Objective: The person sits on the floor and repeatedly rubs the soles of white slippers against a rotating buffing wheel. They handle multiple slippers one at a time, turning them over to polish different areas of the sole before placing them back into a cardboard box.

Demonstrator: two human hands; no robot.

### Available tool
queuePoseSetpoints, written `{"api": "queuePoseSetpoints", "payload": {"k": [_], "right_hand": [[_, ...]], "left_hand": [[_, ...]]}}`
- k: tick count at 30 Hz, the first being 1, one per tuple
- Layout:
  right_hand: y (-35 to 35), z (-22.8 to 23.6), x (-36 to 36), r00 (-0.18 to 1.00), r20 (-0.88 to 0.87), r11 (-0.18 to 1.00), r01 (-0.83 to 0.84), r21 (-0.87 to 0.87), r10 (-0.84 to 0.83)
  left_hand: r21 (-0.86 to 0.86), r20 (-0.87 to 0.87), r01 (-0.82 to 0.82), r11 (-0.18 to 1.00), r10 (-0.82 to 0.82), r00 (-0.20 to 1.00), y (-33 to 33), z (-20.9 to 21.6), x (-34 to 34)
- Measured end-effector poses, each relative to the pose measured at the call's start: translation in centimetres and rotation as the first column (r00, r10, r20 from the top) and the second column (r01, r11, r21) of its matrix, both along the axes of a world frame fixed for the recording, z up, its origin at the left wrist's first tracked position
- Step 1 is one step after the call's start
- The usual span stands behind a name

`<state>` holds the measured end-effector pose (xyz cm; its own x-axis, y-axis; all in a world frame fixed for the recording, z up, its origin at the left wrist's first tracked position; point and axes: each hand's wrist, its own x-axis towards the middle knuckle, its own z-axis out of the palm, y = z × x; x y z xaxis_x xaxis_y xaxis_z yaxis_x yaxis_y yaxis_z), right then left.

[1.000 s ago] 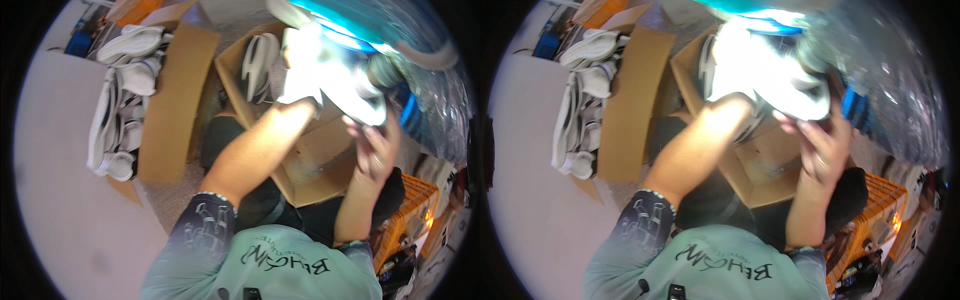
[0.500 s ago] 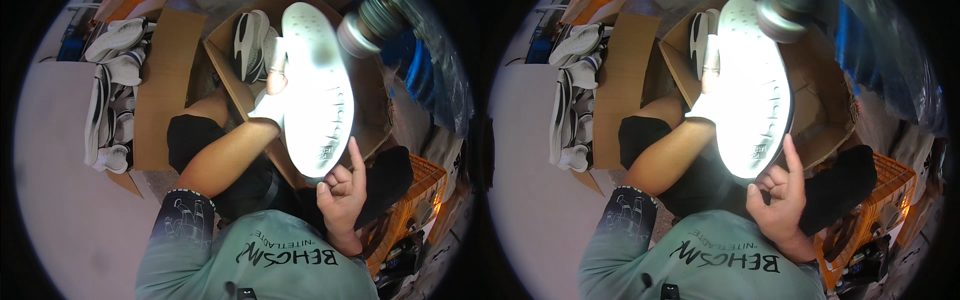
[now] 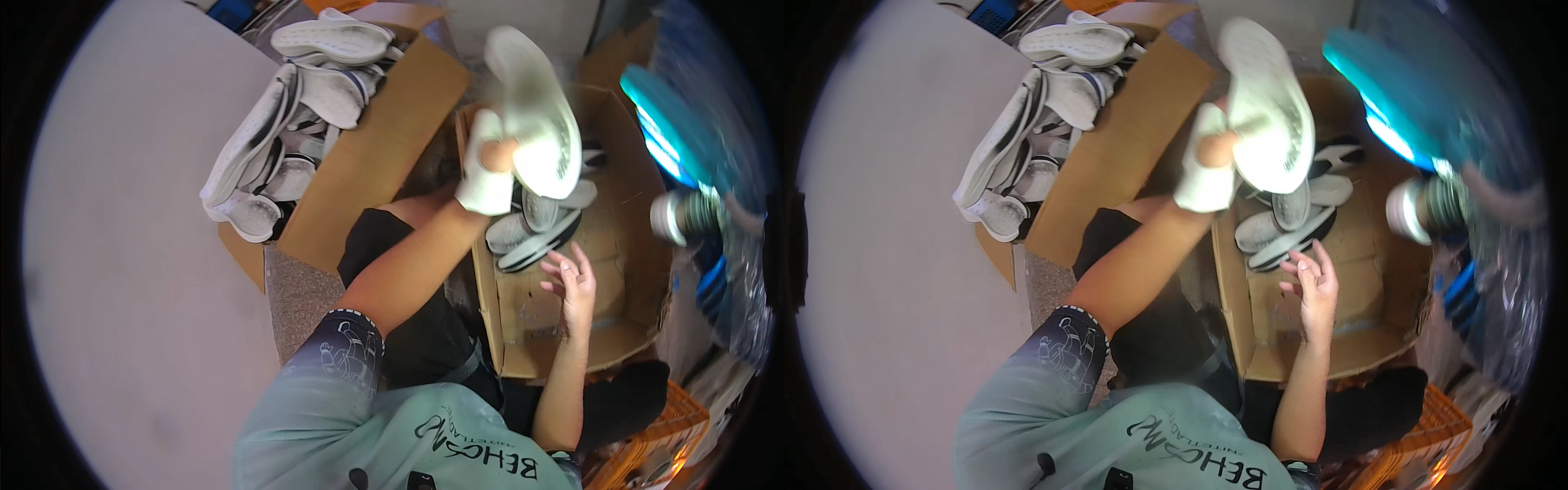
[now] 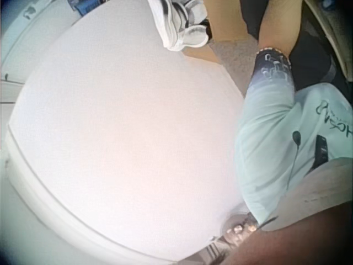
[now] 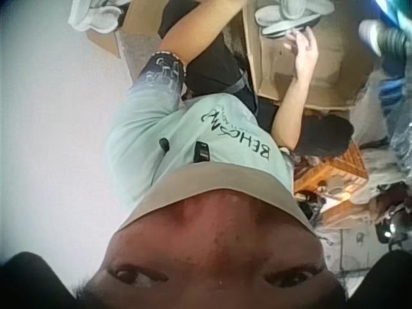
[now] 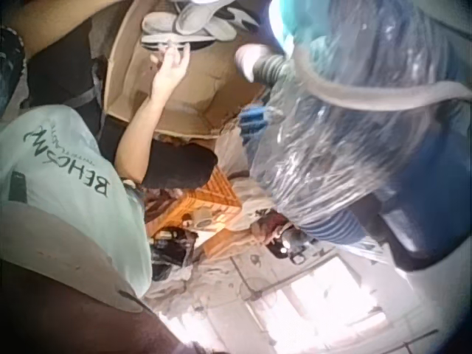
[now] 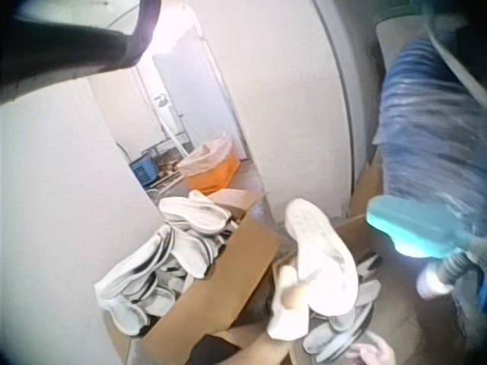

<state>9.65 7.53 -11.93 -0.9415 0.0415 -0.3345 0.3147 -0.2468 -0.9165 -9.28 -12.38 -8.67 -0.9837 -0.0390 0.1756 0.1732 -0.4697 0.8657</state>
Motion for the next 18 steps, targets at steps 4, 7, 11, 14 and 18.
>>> {"api": "queuePoseSetpoints", "payload": {"k": [4, 7, 11, 14, 18], "right_hand": [[0.4, -6.3, -2.0, 0.969, 0.243, 0.999, 0.027, 0.045, -0.037], [1.5, -12.0, -2.5, 0.925, 0.379, 0.998, 0.022, 0.054, -0.041], [2.7, -19.8, -3.4, 0.899, 0.425, 0.995, 0.09, 0.048, -0.102], [2.2, -23.9, -7.3, 0.956, 0.229, 0.953, 0.114, 0.281, -0.182], [0.6, -26.4, -15.4, 0.978, -0.078, 0.589, 0.18, 0.788, -0.195]], "left_hand": [[0.081, -0.209, -0.409, 0.909, 0.417, 0.885, -12.5, 5.1, -9.0], [0.06, 0.055, -0.678, 0.732, 0.676, 0.735, -20.4, 7.8, -11.6], [0.047, 0.377, -0.714, 0.699, 0.65, 0.66, -18.4, 5.0, -9.6], [0.085, 0.275, -0.542, 0.836, 0.503, 0.819, -11.6, 2.8, -6.7], [0.364, 0.322, -0.156, 0.918, 0.033, 0.946, -3.0, 2.1, -5.4]]}}
